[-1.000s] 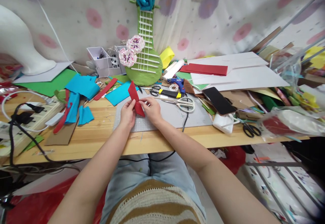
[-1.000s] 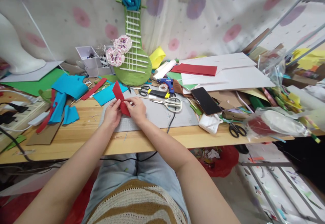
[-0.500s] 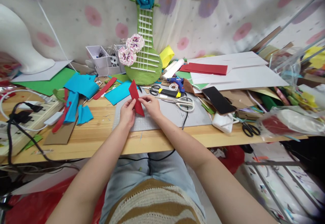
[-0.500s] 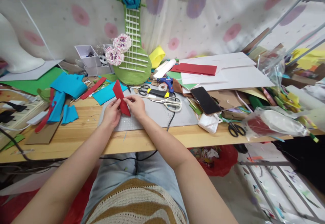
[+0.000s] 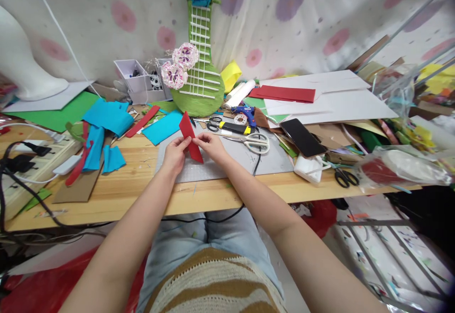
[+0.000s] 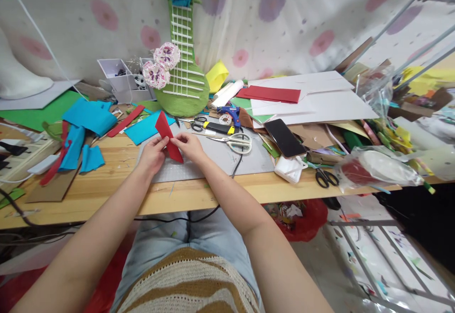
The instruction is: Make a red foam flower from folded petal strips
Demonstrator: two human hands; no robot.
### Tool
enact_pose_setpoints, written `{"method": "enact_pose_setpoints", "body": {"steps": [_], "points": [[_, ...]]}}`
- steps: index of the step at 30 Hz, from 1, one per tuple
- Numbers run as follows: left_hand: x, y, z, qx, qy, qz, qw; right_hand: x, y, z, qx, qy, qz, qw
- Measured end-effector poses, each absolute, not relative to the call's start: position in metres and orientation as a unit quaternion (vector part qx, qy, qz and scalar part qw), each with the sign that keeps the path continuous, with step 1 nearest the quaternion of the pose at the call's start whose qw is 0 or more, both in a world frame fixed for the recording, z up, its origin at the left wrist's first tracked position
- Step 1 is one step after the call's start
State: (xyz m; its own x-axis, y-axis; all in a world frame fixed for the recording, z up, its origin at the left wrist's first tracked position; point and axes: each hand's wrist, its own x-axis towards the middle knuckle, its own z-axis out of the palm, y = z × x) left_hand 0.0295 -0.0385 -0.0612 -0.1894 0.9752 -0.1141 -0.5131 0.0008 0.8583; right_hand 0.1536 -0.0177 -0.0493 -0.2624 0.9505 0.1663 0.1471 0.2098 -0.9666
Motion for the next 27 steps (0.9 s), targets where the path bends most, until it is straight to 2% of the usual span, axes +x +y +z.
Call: {"method": "enact_pose_setpoints", "body": {"steps": [6, 8, 10, 15, 27], "points": [[0.032, -0.042, -0.056, 0.310, 0.418, 0.651, 0.553, 0.156, -0.025, -0.045, -0.473, -0.694, 0.331, 0.430], [0.030, -0.043, -0.055, 0.318, 0.413, 0.645, 0.559, 0.163, -0.028, -0.042, -0.441, -0.721, 0.348, 0.406], [0.027, -0.044, -0.053, 0.312, 0.414, 0.628, 0.580, 0.172, -0.029, -0.039, -0.374, -0.734, 0.416, 0.386], [0.023, -0.044, -0.050, 0.326, 0.408, 0.547, 0.654, 0.189, -0.023, -0.033, -0.326, -0.684, 0.525, 0.388], [0.038, -0.020, -0.050, 0.414, 0.438, 0.439, 0.666, 0.189, -0.007, -0.037, -0.436, -0.704, 0.396, 0.398]]}}
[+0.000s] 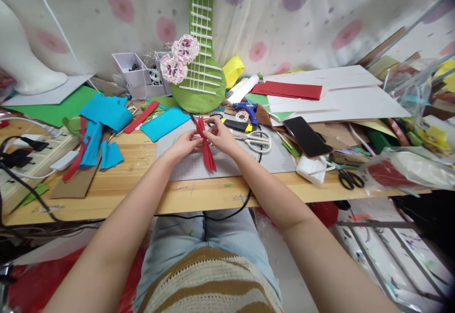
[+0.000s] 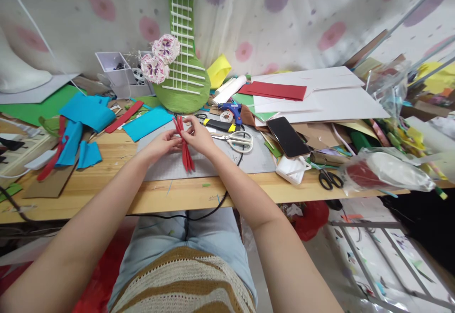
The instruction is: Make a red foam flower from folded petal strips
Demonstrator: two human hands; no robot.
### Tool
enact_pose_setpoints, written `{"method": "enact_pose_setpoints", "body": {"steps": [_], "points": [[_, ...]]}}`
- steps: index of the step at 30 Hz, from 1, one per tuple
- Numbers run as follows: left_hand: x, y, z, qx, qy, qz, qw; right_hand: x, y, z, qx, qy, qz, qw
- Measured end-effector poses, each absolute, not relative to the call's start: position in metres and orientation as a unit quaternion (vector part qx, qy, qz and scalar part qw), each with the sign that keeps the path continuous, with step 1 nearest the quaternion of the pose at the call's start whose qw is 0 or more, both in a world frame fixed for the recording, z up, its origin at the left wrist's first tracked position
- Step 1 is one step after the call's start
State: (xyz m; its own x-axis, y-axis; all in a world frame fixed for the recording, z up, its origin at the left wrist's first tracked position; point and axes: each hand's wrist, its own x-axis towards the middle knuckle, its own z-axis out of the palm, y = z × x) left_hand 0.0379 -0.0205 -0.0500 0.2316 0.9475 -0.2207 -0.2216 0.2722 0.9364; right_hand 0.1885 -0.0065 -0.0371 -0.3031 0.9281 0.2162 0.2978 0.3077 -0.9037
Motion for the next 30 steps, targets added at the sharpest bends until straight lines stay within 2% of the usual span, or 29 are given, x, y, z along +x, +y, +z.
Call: {"method": "enact_pose_setpoints", "body": {"steps": [3, 7, 10, 16, 23, 30], "points": [[0.039, -0.016, -0.049, 0.466, 0.486, 0.455, 0.583, 0.192, -0.005, -0.038, -0.469, -0.702, 0.364, 0.392], [0.033, -0.015, -0.050, 0.645, 0.503, 0.511, 0.264, 0.195, -0.006, -0.040, -0.504, -0.716, 0.302, 0.377], [0.028, -0.019, -0.050, 0.744, 0.466, 0.459, 0.135, 0.194, -0.007, -0.043, -0.506, -0.737, 0.257, 0.367], [0.027, -0.023, -0.047, 0.821, 0.423, 0.371, 0.090, 0.188, -0.009, -0.046, -0.486, -0.747, 0.275, 0.360], [0.029, -0.025, -0.045, 0.842, 0.428, 0.327, 0.032, 0.185, -0.008, -0.047, -0.509, -0.703, 0.304, 0.394], [0.032, -0.025, -0.053, 0.845, 0.406, 0.336, 0.094, 0.195, -0.003, -0.050, -0.478, -0.705, 0.353, 0.387]]}}
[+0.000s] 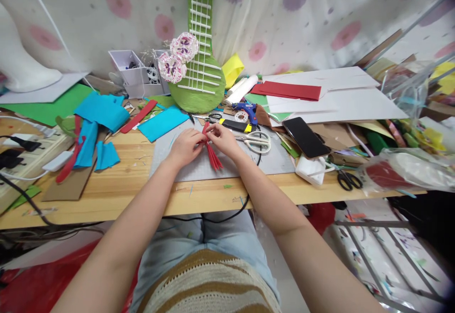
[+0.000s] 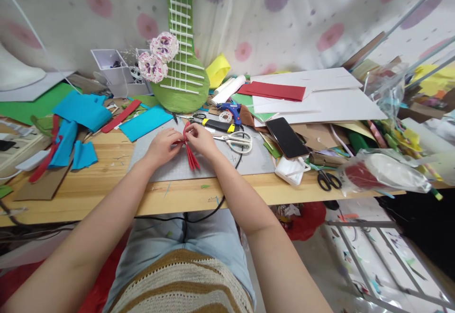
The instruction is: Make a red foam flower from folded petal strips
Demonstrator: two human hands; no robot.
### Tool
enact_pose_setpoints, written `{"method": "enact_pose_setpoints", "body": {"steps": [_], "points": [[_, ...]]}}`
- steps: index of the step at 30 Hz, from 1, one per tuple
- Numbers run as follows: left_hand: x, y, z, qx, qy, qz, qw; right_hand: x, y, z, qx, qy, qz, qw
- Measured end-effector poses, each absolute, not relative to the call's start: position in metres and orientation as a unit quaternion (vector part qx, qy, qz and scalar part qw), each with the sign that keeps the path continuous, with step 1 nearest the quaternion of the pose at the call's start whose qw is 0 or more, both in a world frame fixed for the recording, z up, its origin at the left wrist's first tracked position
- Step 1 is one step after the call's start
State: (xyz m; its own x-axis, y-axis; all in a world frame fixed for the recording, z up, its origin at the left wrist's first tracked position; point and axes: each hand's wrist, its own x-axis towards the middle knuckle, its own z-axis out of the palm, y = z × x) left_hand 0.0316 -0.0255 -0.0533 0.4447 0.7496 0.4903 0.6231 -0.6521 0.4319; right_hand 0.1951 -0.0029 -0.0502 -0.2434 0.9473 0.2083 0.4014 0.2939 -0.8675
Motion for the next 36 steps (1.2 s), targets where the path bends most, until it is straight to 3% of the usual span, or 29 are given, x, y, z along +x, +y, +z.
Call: {"method": "enact_pose_setpoints", "body": {"steps": [4, 8, 13, 19, 27, 36], "points": [[0.034, -0.028, -0.055, 0.837, 0.398, 0.359, 0.112, 0.202, -0.007, -0.053, -0.434, -0.715, 0.376, 0.399], [0.034, -0.034, -0.052, 0.844, 0.415, 0.334, 0.061, 0.206, -0.014, -0.051, -0.427, -0.733, 0.363, 0.385], [0.034, -0.038, -0.048, 0.865, 0.426, 0.263, -0.016, 0.212, -0.019, -0.045, -0.443, -0.800, 0.245, 0.320], [0.034, -0.039, -0.048, 0.867, 0.425, 0.259, -0.037, 0.219, -0.026, -0.032, -0.378, -0.882, 0.068, 0.275], [0.033, -0.040, -0.047, 0.853, 0.452, 0.256, -0.047, 0.220, -0.029, -0.026, -0.364, -0.904, 0.075, 0.212], [0.034, -0.040, -0.049, 0.844, 0.474, 0.247, -0.043, 0.213, -0.027, -0.033, -0.397, -0.892, 0.080, 0.200]]}}
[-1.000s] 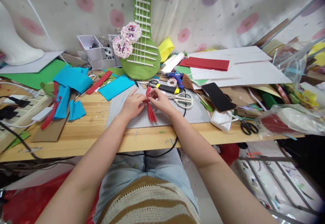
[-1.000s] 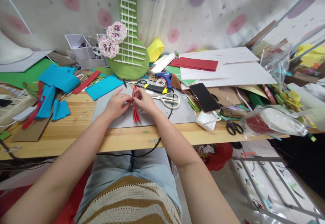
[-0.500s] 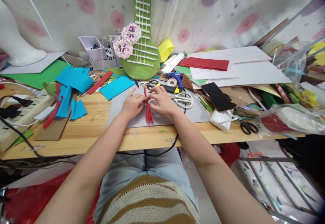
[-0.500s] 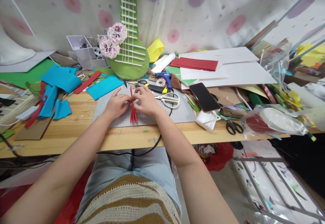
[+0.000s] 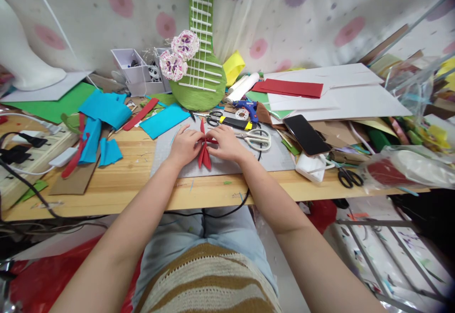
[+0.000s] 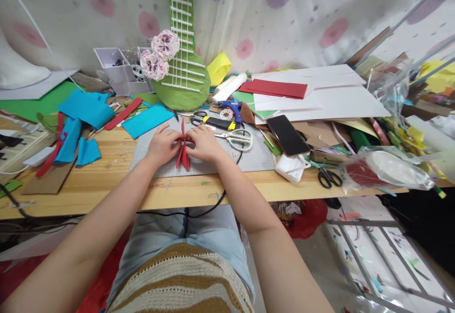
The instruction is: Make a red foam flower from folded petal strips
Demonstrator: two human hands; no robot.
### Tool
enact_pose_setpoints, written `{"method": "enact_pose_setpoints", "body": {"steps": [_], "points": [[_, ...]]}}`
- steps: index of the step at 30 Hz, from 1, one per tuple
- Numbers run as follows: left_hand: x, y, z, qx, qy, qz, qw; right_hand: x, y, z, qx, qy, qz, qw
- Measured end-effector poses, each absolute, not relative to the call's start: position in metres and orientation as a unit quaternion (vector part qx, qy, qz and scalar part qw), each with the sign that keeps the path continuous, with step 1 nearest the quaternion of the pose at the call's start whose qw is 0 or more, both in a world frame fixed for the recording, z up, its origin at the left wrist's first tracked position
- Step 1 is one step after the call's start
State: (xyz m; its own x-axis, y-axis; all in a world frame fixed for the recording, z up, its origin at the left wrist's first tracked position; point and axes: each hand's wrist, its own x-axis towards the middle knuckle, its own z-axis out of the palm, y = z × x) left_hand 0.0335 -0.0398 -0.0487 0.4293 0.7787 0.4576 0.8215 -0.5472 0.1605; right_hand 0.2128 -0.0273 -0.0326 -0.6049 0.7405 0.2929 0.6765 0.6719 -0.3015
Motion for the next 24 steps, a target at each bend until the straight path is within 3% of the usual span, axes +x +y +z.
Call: {"method": "enact_pose_setpoints", "body": {"steps": [12, 24], "points": [[0.027, -0.046, -0.041, -0.844, -0.478, -0.214, -0.120, 0.213, -0.024, -0.036, -0.391, -0.894, 0.093, 0.201], [0.035, -0.045, -0.039, -0.834, -0.501, -0.217, -0.079, 0.201, -0.033, -0.035, -0.443, -0.875, 0.092, 0.174]]}}
